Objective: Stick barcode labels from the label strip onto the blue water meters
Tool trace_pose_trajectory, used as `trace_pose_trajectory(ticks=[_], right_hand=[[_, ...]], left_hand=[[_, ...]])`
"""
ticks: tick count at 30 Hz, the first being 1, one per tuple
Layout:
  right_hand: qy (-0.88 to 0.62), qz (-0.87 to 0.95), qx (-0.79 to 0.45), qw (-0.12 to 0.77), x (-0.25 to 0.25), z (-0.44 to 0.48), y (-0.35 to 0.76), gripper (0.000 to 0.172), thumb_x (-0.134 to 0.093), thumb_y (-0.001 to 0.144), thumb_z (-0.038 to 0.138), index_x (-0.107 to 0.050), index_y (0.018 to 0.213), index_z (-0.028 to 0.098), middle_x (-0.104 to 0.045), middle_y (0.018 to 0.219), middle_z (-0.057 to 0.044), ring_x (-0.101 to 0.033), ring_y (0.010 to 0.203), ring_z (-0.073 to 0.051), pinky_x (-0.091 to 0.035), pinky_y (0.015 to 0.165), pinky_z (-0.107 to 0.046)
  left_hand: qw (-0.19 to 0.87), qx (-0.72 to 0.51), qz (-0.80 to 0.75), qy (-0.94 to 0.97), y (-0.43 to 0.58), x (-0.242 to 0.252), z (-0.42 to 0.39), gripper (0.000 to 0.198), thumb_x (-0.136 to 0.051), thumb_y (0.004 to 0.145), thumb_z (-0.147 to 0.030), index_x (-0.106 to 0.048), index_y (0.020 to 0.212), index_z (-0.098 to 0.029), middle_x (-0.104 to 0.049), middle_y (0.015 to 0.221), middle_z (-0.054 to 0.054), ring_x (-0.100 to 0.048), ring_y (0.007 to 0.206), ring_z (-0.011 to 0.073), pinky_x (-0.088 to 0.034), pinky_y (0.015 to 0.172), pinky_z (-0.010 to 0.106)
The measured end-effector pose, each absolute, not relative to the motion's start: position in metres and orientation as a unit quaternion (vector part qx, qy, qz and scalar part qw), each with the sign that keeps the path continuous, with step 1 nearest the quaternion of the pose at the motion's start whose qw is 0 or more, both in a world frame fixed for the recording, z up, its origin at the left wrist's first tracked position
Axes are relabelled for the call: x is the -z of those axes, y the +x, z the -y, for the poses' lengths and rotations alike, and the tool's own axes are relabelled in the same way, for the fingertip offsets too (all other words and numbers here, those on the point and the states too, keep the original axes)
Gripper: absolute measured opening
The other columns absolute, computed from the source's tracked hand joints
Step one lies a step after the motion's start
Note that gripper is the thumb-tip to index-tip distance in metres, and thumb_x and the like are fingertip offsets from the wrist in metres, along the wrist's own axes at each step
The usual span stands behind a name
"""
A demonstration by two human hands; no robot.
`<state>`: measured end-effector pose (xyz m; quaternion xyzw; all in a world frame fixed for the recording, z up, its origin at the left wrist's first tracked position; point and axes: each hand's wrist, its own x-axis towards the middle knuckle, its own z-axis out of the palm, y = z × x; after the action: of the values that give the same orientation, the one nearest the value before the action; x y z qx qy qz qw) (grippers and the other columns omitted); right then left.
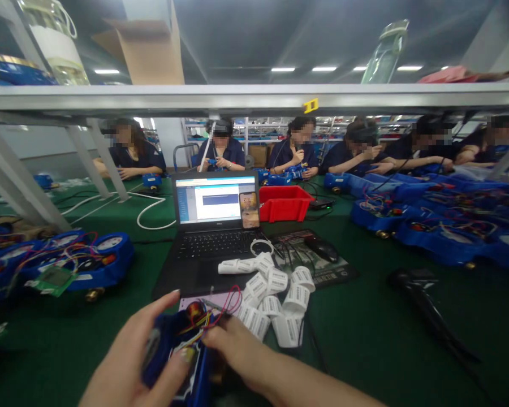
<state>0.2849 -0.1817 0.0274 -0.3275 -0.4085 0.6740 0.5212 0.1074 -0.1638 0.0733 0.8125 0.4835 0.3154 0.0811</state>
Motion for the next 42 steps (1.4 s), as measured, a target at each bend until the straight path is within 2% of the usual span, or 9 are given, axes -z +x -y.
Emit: trace_pose_trajectory(ticks=[5, 11, 15, 21, 26, 31, 35, 39, 42], right_hand=[[-0.314, 0.519, -0.591, 0.533, -0.024, 0.179, 0.295, 0.027, -0.06, 0.077, 0.04, -0.063, 0.09, 0.017, -0.061, 0.085, -0.003, -0.055, 0.091, -0.023, -0.043, 0.089, -0.035], [-0.342, 0.562, -0.488, 0.574, -0.022, 0.184, 0.304, 0.027, -0.065, 0.075, 0.037, -0.063, 0.095, 0.019, -0.062, 0.093, -0.002, -0.058, 0.089, -0.022, -0.049, 0.084, -0.033], [-0.334, 0.554, -0.452, 0.613, -0.027, 0.187, 0.305, 0.043, -0.07, 0.075, 0.036, -0.058, 0.113, 0.019, -0.059, 0.11, -0.005, -0.054, 0.105, -0.024, -0.041, 0.101, -0.036], [-0.329, 0.559, -0.454, 0.611, -0.026, 0.188, 0.306, 0.044, -0.067, 0.077, 0.034, -0.058, 0.117, 0.019, -0.063, 0.1, -0.006, -0.054, 0.107, -0.025, -0.037, 0.104, -0.039], [-0.356, 0.571, -0.433, 0.599, -0.019, 0.185, 0.306, 0.047, -0.068, 0.077, 0.035, -0.056, 0.12, 0.02, -0.062, 0.103, -0.006, -0.05, 0.112, -0.026, -0.031, 0.107, -0.042], [-0.335, 0.601, -0.409, 0.599, -0.023, 0.186, 0.306, 0.045, -0.064, 0.079, 0.037, -0.056, 0.12, 0.02, -0.06, 0.106, -0.006, -0.05, 0.112, -0.025, -0.036, 0.105, -0.04], [-0.316, 0.631, -0.375, 0.6, -0.029, 0.19, 0.31, 0.046, -0.064, 0.077, 0.026, -0.054, 0.121, 0.019, -0.057, 0.113, -0.006, -0.051, 0.11, -0.024, -0.038, 0.103, -0.035], [-0.329, 0.616, -0.387, 0.601, -0.03, 0.195, 0.311, 0.054, -0.071, 0.07, 0.023, -0.053, 0.121, 0.018, -0.055, 0.115, -0.005, -0.052, 0.106, -0.023, -0.042, 0.098, -0.031], [-0.35, 0.604, -0.408, 0.588, -0.028, 0.198, 0.31, 0.065, -0.07, 0.067, 0.022, -0.047, 0.129, 0.018, -0.052, 0.12, -0.006, -0.049, 0.111, -0.023, -0.042, 0.098, -0.033]], left_hand=[[-0.017, -0.285, -0.41, 0.866, 0.161, -0.084, 0.185, 0.042, -0.052, 0.082, -0.037, -0.05, 0.12, -0.021, -0.061, 0.115, 0.008, -0.06, 0.103, 0.0261, -0.054, 0.084, 0.042], [0.03, -0.303, -0.411, 0.859, 0.173, -0.087, 0.179, 0.019, -0.046, 0.089, -0.036, -0.059, 0.097, -0.025, -0.064, 0.101, 0.003, -0.061, 0.095, 0.0212, -0.052, 0.079, 0.036], [0.036, -0.309, -0.415, 0.855, 0.173, -0.088, 0.177, 0.025, -0.05, 0.086, -0.039, -0.055, 0.107, -0.026, -0.063, 0.105, 0.002, -0.06, 0.097, 0.0214, -0.052, 0.08, 0.036], [0.081, -0.293, -0.458, 0.836, 0.173, -0.087, 0.185, 0.048, -0.054, 0.08, -0.036, -0.04, 0.126, -0.029, -0.06, 0.117, 0.003, -0.06, 0.103, 0.0196, -0.054, 0.083, 0.033], [0.106, -0.296, -0.461, 0.83, 0.173, -0.083, 0.188, 0.051, -0.052, 0.08, -0.033, -0.036, 0.129, -0.031, -0.056, 0.122, 0.003, -0.057, 0.108, 0.0201, -0.052, 0.089, 0.036], [0.127, -0.277, -0.451, 0.839, 0.175, -0.083, 0.183, 0.061, -0.051, 0.077, -0.024, -0.03, 0.133, -0.032, -0.047, 0.132, 0.003, -0.049, 0.119, 0.0215, -0.045, 0.099, 0.041], [0.143, -0.262, -0.449, 0.842, 0.18, -0.087, 0.183, 0.076, -0.063, 0.068, -0.021, -0.029, 0.134, -0.035, -0.047, 0.132, 0.002, -0.049, 0.119, 0.0242, -0.043, 0.101, 0.044], [0.149, -0.281, -0.447, 0.836, 0.179, -0.088, 0.182, 0.066, -0.063, 0.073, -0.028, -0.034, 0.132, -0.034, -0.053, 0.127, 0.003, -0.05, 0.116, 0.0267, -0.039, 0.102, 0.049], [0.302, -0.332, -0.472, 0.759, 0.17, -0.089, 0.178, 0.055, -0.056, 0.082, -0.041, -0.036, 0.131, -0.026, -0.055, 0.125, 0.007, -0.052, 0.115, 0.0256, -0.043, 0.099, 0.041]])
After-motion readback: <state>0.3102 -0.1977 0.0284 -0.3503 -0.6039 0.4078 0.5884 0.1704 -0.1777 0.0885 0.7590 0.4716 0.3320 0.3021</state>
